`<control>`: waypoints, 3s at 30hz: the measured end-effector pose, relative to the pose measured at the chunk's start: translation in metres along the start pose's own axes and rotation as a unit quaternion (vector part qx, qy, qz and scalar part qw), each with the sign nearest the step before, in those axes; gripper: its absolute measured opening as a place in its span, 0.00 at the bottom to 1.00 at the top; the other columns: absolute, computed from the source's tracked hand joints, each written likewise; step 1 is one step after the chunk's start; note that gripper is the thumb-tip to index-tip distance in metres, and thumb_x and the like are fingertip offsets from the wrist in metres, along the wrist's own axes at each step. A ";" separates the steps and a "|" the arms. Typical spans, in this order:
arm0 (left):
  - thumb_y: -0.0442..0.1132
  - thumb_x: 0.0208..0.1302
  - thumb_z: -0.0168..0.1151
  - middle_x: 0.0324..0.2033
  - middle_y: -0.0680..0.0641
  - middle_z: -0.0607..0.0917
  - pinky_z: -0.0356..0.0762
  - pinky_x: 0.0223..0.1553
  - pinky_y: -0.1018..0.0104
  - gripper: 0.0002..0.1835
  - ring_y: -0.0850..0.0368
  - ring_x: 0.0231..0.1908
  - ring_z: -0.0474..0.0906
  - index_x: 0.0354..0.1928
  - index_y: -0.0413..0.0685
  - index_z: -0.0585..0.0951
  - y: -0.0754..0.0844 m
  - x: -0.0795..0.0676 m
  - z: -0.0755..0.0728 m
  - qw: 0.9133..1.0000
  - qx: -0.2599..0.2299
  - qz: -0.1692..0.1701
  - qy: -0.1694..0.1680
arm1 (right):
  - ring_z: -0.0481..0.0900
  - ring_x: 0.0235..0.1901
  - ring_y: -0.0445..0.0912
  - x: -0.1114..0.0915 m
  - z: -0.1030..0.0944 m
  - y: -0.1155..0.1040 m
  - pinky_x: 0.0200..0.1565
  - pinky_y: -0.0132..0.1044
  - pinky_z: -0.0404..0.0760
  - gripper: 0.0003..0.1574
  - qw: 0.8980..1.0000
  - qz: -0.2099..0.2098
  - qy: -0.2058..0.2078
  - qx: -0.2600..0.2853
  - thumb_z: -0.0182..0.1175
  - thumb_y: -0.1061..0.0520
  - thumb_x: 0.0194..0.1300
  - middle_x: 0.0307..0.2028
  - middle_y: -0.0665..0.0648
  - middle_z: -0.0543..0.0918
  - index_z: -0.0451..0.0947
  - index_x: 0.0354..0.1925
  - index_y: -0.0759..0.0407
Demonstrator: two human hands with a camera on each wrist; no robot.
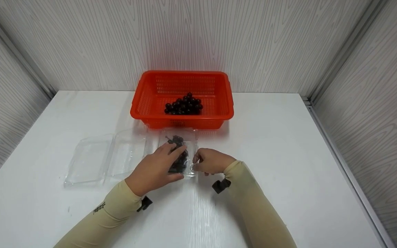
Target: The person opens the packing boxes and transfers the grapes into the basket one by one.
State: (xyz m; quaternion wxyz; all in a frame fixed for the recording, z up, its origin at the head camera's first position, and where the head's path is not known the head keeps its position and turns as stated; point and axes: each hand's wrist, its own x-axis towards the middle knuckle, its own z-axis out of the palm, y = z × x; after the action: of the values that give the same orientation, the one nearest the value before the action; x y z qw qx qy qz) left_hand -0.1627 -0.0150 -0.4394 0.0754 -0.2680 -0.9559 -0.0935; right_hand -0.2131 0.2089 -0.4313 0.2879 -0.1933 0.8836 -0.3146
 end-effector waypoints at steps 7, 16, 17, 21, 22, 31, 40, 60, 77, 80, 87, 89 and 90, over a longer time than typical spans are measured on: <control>0.63 0.58 0.75 0.61 0.39 0.79 0.86 0.45 0.48 0.46 0.37 0.65 0.74 0.73 0.48 0.72 0.001 0.000 0.002 1.000 -0.002 -0.005 -0.001 | 0.76 0.26 0.46 0.001 0.000 0.001 0.32 0.38 0.76 0.08 1.000 0.005 -0.006 -0.005 0.60 0.57 0.71 0.32 0.56 0.81 0.75 0.46 0.59; 0.65 0.57 0.74 0.62 0.39 0.79 0.86 0.45 0.43 0.48 0.36 0.66 0.73 0.75 0.52 0.69 0.005 0.000 0.004 1.000 0.007 -0.013 0.000 | 0.77 0.27 0.46 -0.001 0.000 -0.004 0.35 0.39 0.78 0.09 1.000 -0.004 -0.017 -0.022 0.59 0.55 0.73 0.32 0.54 0.80 0.75 0.47 0.57; 0.65 0.57 0.74 0.62 0.39 0.79 0.86 0.45 0.43 0.48 0.36 0.66 0.73 0.76 0.53 0.69 0.005 0.000 0.004 1.000 0.007 -0.014 0.000 | 0.77 0.27 0.46 -0.001 0.000 -0.004 0.34 0.39 0.78 0.09 1.000 -0.004 -0.017 -0.021 0.59 0.55 0.73 0.33 0.54 0.80 0.75 0.48 0.57; 0.64 0.59 0.73 0.62 0.38 0.79 0.86 0.45 0.42 0.46 0.36 0.66 0.72 0.76 0.57 0.68 0.006 0.000 0.003 1.000 0.010 -0.015 0.000 | 0.76 0.25 0.46 -0.001 0.000 -0.004 0.34 0.40 0.79 0.08 1.000 -0.003 -0.019 -0.022 0.59 0.56 0.73 0.32 0.55 0.79 0.75 0.47 0.57; 0.64 0.60 0.73 0.63 0.38 0.78 0.85 0.46 0.41 0.46 0.35 0.67 0.71 0.76 0.57 0.69 0.006 -0.001 0.003 1.000 0.008 -0.015 -0.005 | 0.76 0.25 0.46 -0.001 0.000 -0.004 0.34 0.41 0.79 0.08 1.000 -0.006 -0.020 -0.022 0.59 0.56 0.72 0.32 0.55 0.79 0.75 0.47 0.58; 0.65 0.66 0.65 0.70 0.34 0.72 0.78 0.54 0.31 0.44 0.31 0.72 0.64 0.79 0.60 0.64 0.009 -0.002 0.000 0.998 -0.013 -0.030 -0.048 | 0.77 0.25 0.45 0.000 0.000 -0.001 0.34 0.40 0.77 0.06 0.999 -0.017 -0.015 -0.027 0.59 0.56 0.72 0.30 0.53 0.78 0.74 0.43 0.57; 0.62 0.62 0.72 0.68 0.37 0.73 0.75 0.58 0.31 0.46 0.33 0.72 0.65 0.78 0.54 0.66 0.008 -0.004 -0.001 0.999 -0.024 -0.038 -0.027 | 0.76 0.26 0.46 0.000 0.001 -0.002 0.33 0.41 0.80 0.07 1.000 -0.019 -0.020 -0.016 0.58 0.57 0.72 0.32 0.54 0.78 0.73 0.46 0.58; 0.61 0.57 0.74 0.52 0.40 0.80 0.73 0.53 0.33 0.37 0.39 0.57 0.76 0.62 0.47 0.78 0.033 0.010 0.007 0.995 -0.018 -0.070 0.069 | 0.73 0.27 0.45 0.001 0.002 -0.004 0.32 0.38 0.74 0.05 0.999 -0.028 0.002 -0.039 0.55 0.58 0.73 0.29 0.52 0.76 0.76 0.42 0.58; 0.59 0.63 0.64 0.56 0.41 0.80 0.75 0.56 0.35 0.35 0.38 0.59 0.77 0.68 0.49 0.76 0.030 0.011 0.001 0.994 -0.058 -0.075 0.056 | 0.74 0.30 0.46 0.003 0.004 0.000 0.34 0.39 0.75 0.07 0.998 -0.026 0.009 -0.051 0.53 0.61 0.73 0.29 0.51 0.76 0.77 0.46 0.58; 0.59 0.64 0.64 0.56 0.41 0.80 0.75 0.56 0.35 0.34 0.38 0.58 0.77 0.67 0.50 0.76 0.030 0.011 0.000 0.994 -0.057 -0.073 0.056 | 0.74 0.32 0.46 0.002 0.004 0.000 0.36 0.39 0.75 0.08 0.998 -0.028 0.011 -0.051 0.54 0.61 0.73 0.30 0.51 0.76 0.77 0.47 0.57; 0.58 0.65 0.62 0.56 0.41 0.81 0.74 0.57 0.34 0.32 0.39 0.58 0.76 0.67 0.50 0.77 0.029 0.011 0.000 0.994 -0.058 -0.076 0.060 | 0.71 0.28 0.44 0.000 0.003 -0.004 0.32 0.37 0.72 0.05 0.999 -0.032 0.006 -0.042 0.54 0.62 0.72 0.28 0.50 0.75 0.76 0.44 0.58; 0.58 0.65 0.61 0.56 0.41 0.81 0.74 0.56 0.34 0.32 0.40 0.58 0.76 0.66 0.49 0.77 0.029 0.011 0.000 0.993 -0.061 -0.076 0.063 | 0.71 0.27 0.44 0.001 0.004 -0.004 0.32 0.37 0.72 0.04 0.998 -0.038 0.004 -0.041 0.54 0.62 0.72 0.28 0.50 0.74 0.75 0.43 0.59; 0.57 0.65 0.61 0.56 0.41 0.81 0.74 0.56 0.34 0.32 0.40 0.58 0.77 0.66 0.49 0.78 0.029 0.010 -0.001 0.993 -0.062 -0.075 0.064 | 0.71 0.27 0.44 0.001 0.004 -0.004 0.32 0.37 0.71 0.04 0.998 -0.039 0.004 -0.041 0.54 0.61 0.72 0.28 0.50 0.74 0.75 0.43 0.58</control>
State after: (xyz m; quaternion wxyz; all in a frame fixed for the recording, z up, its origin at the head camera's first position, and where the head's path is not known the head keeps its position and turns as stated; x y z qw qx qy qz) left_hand -0.1562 0.0141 -0.4327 0.1125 -0.1935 -0.9589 -0.1744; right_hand -0.2105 0.2036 -0.4311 0.2639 -0.2375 0.8887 -0.2901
